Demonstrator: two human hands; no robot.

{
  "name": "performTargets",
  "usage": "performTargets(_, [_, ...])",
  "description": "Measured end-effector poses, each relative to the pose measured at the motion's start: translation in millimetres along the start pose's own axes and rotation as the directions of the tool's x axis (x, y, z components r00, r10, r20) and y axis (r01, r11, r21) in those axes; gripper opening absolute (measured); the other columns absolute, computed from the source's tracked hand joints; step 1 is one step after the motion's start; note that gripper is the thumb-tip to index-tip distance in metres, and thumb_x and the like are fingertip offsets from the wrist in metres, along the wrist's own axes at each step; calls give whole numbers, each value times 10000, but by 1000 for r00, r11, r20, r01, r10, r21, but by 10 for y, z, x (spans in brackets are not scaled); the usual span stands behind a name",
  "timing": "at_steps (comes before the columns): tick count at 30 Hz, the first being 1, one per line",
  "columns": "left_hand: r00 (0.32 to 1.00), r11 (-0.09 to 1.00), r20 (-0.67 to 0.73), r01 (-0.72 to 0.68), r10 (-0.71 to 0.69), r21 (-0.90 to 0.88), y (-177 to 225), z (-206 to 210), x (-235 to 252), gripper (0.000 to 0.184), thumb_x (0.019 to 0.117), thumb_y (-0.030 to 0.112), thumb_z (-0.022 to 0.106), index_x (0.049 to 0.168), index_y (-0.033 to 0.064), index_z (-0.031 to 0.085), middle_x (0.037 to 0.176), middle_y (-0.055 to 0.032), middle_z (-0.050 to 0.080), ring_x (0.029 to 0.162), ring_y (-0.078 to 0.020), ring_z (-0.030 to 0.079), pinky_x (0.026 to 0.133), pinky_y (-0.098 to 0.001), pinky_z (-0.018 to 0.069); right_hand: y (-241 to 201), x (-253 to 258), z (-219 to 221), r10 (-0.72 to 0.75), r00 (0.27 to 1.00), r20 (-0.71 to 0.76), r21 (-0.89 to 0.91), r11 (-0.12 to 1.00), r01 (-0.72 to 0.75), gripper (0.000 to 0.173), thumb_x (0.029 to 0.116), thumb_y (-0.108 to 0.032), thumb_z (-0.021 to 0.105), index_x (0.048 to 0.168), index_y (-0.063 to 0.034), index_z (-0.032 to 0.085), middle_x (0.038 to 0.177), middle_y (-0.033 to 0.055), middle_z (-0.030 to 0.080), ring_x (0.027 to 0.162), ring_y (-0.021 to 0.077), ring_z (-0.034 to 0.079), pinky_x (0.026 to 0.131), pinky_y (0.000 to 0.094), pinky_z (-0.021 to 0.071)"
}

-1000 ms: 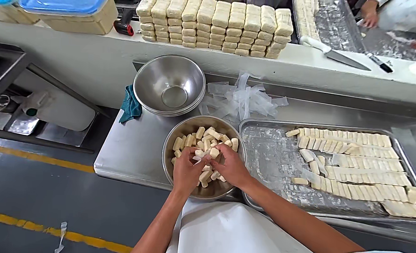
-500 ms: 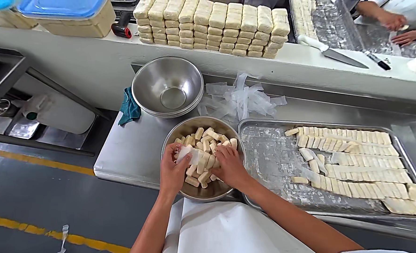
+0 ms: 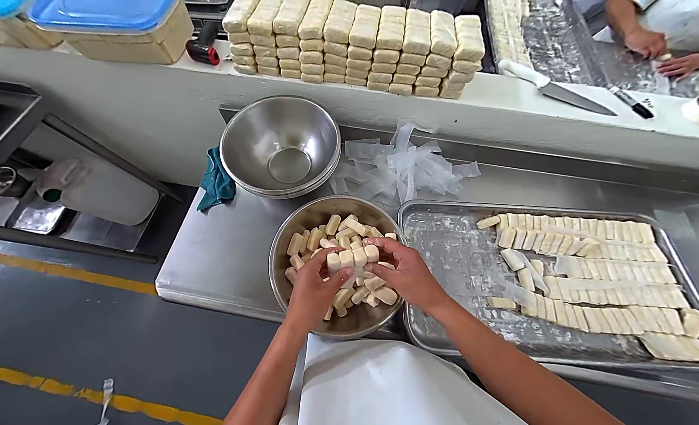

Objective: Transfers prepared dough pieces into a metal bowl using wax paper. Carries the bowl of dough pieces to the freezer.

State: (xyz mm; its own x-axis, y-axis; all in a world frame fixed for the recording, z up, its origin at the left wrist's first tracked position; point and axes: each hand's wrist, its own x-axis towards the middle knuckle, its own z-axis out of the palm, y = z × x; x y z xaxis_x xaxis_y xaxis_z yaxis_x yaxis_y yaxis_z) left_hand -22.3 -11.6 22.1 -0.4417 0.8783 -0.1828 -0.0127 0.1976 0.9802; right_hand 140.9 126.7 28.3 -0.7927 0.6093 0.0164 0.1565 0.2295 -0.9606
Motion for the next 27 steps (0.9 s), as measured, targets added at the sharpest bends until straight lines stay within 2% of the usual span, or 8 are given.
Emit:
performTargets(3, [990,992,-124,-50,64,113,12,72,-30,322,915,136,764,1214,59,671,1021,-40,746,914,-124,728,844,-329,619,21,-27,54,-2,992,-127,-27,1000,-1,347,893,-52,763,1216,-2,648,1126,106,710,979,152,711,893,330,604])
performTargets(7, [955,977,-262,-90,140,196,-21,-50,-12,277,900,149,783,1144,52,695,955,-30,751,847,-106,729,790,-318,624,55,-24,-34,57,974,-219,-60,996,-71,360,901,-122,779,1171,-4,572,1024,108,689,915,157,702,842,334,598])
performTargets(9, [956,985,-259,-105,138,137,-1,-140,-19,295,903,103,767,1175,42,672,975,-33,741,855,-102,720,793,-296,617,70,-2,-104,108,984,-142,-82,989,-121,379,898,-106,777,1202,5,580,1098,137,667,981,204,687,877,377,587])
performTargets(11, [972,989,-193,-125,138,75,22,-196,-30,314,915,66,739,1218,43,661,1010,-38,741,878,-108,720,802,-287,618,97,7,-131,96,995,-15,-158,983,-98,429,889,-109,778,1271,-21,604,1266,147,618,1162,247,621,985,444,543])
performTargets(14, [991,992,-48,-120,121,24,49,-173,-49,330,942,69,696,1270,63,657,1067,-48,739,930,-135,722,835,-315,619,27,2,-56,55,992,112,-122,992,-41,569,914,-197,766,1431,-76,562,1453,104,548,1330,209,537,1098,429,477])
performTargets(18, [990,989,-8,-142,142,31,45,-51,-42,312,971,103,672,1280,67,657,1065,-36,743,928,-126,724,836,-304,619,-68,18,88,64,996,66,88,994,-70,380,973,-93,678,1338,-19,603,1254,103,668,1081,149,686,948,324,585])
performTargets(24, [938,948,-252,-168,238,272,23,-55,-13,198,948,145,716,1128,67,694,964,-20,737,812,-90,703,744,-300,608,-1,-12,141,-34,997,-73,-94,995,27,352,929,-164,740,1206,2,600,1123,129,640,993,165,675,888,334,587])
performTargets(27, [932,963,-316,-99,178,251,64,-156,18,203,934,154,737,1095,56,662,895,-24,707,740,-89,677,676,-278,588,20,-40,114,74,989,-129,-7,997,-76,397,912,-192,744,1223,-8,580,1091,115,664,975,161,681,861,335,582])
